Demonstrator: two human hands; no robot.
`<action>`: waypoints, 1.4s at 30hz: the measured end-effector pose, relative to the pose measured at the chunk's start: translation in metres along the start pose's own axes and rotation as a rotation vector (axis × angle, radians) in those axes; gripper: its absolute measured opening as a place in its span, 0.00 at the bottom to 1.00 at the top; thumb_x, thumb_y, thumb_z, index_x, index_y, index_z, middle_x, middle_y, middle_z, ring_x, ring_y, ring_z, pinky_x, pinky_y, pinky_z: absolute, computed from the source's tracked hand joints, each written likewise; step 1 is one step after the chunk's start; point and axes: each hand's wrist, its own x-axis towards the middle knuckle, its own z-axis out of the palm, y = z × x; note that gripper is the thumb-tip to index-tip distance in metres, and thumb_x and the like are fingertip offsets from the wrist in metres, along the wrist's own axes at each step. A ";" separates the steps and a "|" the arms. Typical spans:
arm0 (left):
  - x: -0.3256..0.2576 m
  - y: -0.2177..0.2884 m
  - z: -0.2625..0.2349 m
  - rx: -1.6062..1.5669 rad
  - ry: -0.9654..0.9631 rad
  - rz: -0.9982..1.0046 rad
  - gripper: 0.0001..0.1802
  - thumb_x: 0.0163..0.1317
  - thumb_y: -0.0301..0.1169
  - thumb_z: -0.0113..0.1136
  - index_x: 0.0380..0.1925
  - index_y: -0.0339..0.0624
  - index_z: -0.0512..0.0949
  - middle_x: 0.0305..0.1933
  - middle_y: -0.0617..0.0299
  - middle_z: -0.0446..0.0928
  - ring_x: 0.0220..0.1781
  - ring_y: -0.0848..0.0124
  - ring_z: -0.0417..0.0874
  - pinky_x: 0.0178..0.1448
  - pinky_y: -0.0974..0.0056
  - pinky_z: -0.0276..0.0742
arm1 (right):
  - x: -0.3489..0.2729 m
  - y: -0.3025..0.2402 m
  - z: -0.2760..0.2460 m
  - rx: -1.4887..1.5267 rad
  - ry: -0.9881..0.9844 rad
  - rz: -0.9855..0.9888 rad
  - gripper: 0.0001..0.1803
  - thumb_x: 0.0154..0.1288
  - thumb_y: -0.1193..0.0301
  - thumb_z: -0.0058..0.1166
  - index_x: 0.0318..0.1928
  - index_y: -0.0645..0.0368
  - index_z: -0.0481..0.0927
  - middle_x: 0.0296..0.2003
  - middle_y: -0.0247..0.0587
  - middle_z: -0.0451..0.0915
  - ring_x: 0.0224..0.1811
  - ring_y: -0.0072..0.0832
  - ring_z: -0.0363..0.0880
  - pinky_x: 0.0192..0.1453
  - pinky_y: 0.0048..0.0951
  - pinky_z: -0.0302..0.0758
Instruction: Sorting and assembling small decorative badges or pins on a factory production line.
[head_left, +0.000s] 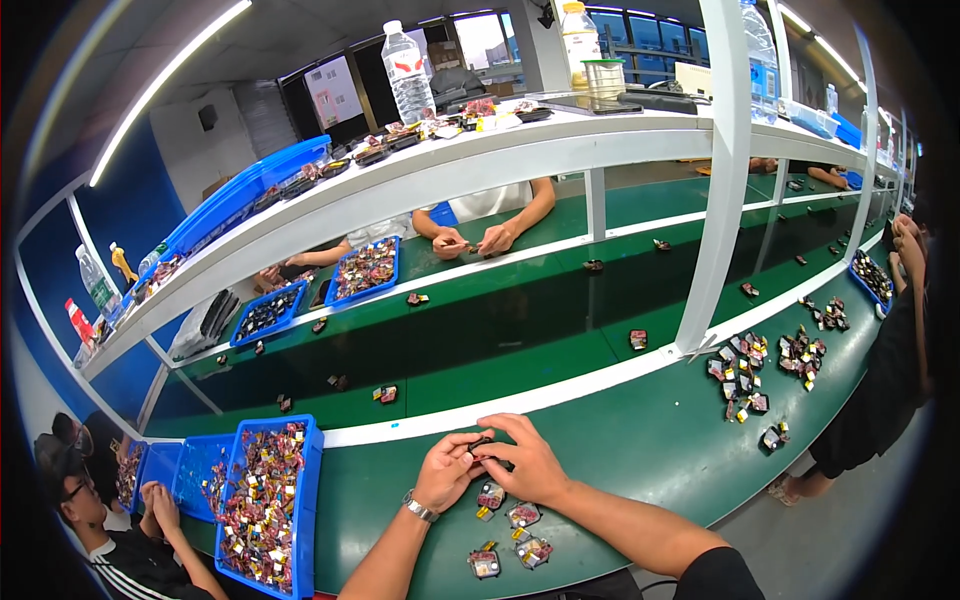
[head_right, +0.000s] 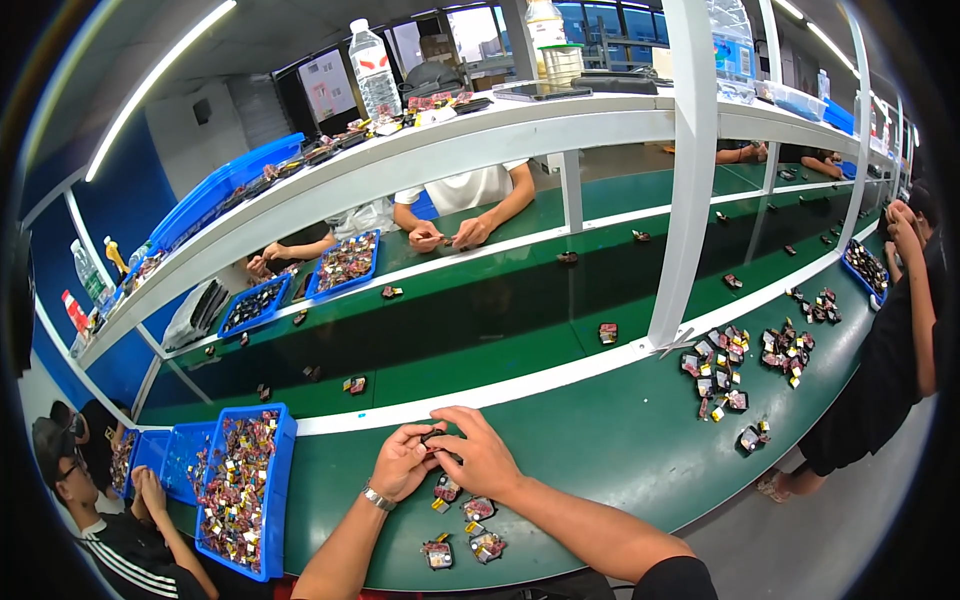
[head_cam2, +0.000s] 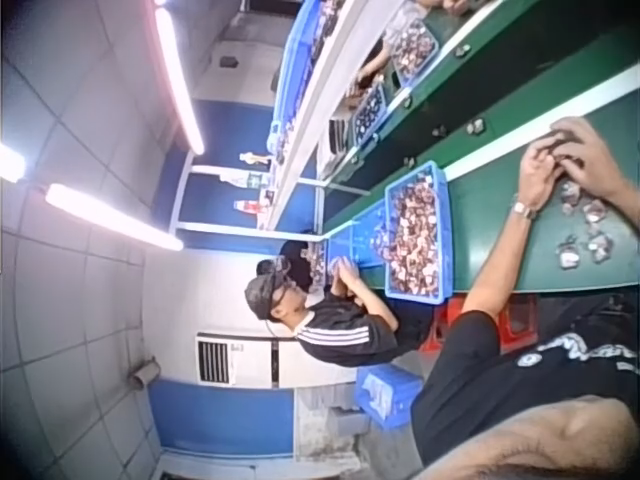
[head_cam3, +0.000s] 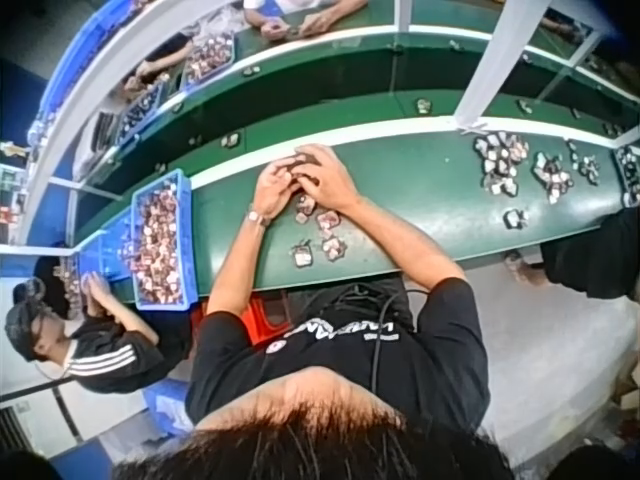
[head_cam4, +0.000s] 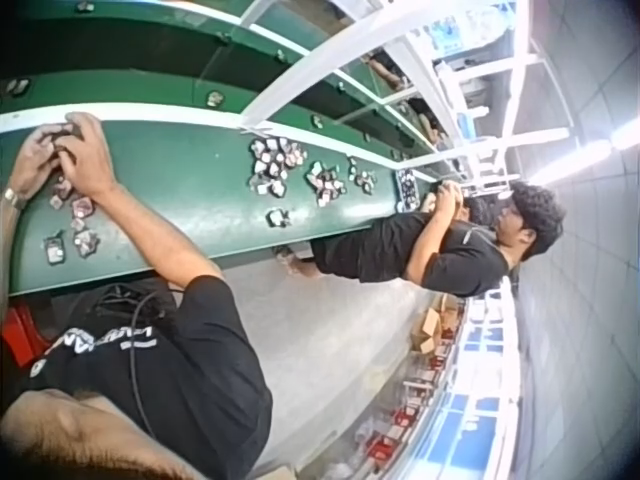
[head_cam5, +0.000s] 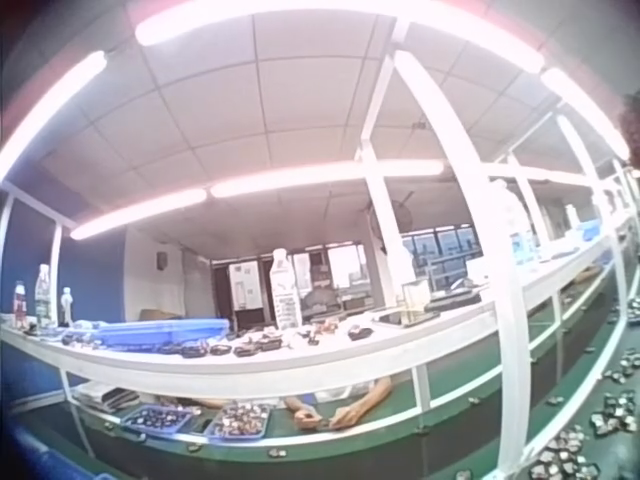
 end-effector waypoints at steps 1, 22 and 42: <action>0.000 0.000 0.000 0.000 0.001 0.001 0.15 0.69 0.22 0.53 0.55 0.37 0.70 0.66 0.48 0.70 0.62 0.61 0.77 0.64 0.51 0.77 | 0.000 0.000 0.001 0.001 -0.001 0.000 0.10 0.53 0.77 0.63 0.38 0.58 0.84 0.56 0.43 0.75 0.61 0.43 0.70 0.62 0.40 0.72; 0.000 -0.001 0.000 0.034 0.045 -0.075 0.19 0.72 0.26 0.50 0.61 0.35 0.66 0.59 0.54 0.75 0.60 0.66 0.78 0.63 0.58 0.78 | 0.002 0.003 0.003 -0.170 0.012 -0.047 0.10 0.50 0.79 0.63 0.36 0.56 0.83 0.41 0.37 0.77 0.43 0.35 0.78 0.42 0.31 0.78; 0.001 -0.001 0.007 0.095 0.095 -0.102 0.18 0.71 0.27 0.52 0.58 0.35 0.68 0.56 0.56 0.77 0.59 0.67 0.78 0.62 0.57 0.78 | 0.002 0.007 0.001 -0.438 -0.079 -0.215 0.08 0.52 0.76 0.61 0.34 0.59 0.79 0.38 0.38 0.77 0.39 0.34 0.77 0.42 0.31 0.78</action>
